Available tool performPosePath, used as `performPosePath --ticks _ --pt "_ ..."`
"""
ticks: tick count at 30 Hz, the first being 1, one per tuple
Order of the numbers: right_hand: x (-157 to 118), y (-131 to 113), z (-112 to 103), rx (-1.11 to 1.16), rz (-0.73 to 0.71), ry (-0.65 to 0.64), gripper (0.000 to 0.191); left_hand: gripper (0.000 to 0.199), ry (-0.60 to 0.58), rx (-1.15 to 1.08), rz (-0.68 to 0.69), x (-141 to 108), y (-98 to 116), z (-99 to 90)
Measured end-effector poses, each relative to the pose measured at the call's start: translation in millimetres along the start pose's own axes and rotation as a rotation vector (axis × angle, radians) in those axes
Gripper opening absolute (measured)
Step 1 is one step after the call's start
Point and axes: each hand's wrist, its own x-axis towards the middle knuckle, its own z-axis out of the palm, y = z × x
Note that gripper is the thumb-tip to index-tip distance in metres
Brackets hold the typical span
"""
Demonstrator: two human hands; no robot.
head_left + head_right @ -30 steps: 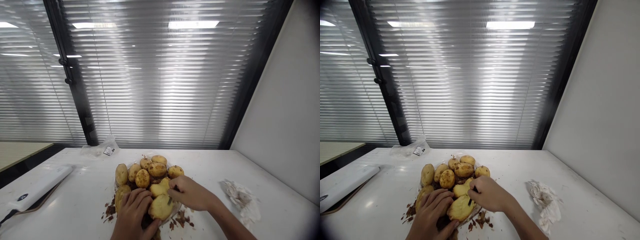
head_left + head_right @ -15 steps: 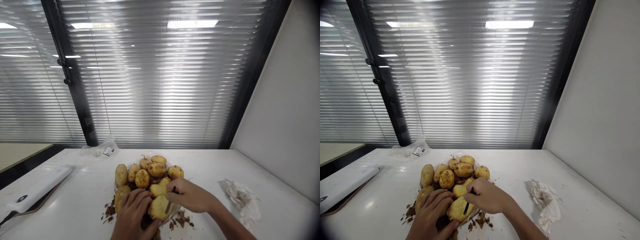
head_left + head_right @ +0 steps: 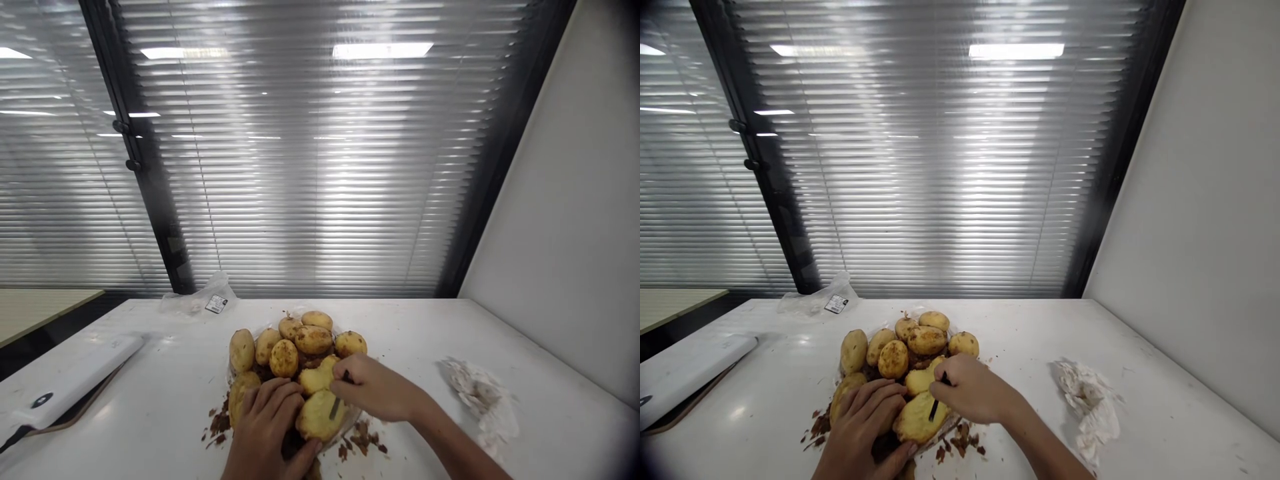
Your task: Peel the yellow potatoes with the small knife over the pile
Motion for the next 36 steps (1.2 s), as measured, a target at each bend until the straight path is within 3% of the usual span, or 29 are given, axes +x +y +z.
performPosePath --ticks 3,8,13,18,23,29,32,36 --pt "1.8 2.6 0.6 -0.053 0.034 0.08 0.036 0.037 -0.008 0.006 -0.004 -0.4 -0.5 0.9" --pt "2.3 2.9 1.9 0.087 -0.06 -0.075 0.035 0.039 0.004 -0.005 -0.011 0.5 0.3 -0.2" --pt "0.7 4.3 -2.1 0.016 0.016 0.038 0.037 0.037 -0.02 -0.011 -0.025 -0.8 1.1 -0.9" --pt "-0.8 0.3 -1.3 0.123 -0.05 -0.107 0.033 0.04 0.0 -0.013 -0.02 -3.1 -0.2 1.5" --pt "0.0 1.4 -0.5 0.037 0.04 -0.012 0.032 0.038 0.0 -0.007 -0.011 -0.3 1.3 -0.5" --pt "-1.1 -0.8 0.2 0.113 -0.04 -0.1 0.03 0.041 0.015 -0.007 -0.003 1.4 1.5 -1.1" --pt "-0.8 0.1 -0.3 0.053 -0.012 -0.047 0.031 0.041 0.011 0.001 -0.003 0.7 0.8 -0.3" --pt "-0.1 3.9 -1.3 0.166 -0.04 0.008 0.034 0.04 0.006 0.01 0.005 0.1 0.0 0.7"
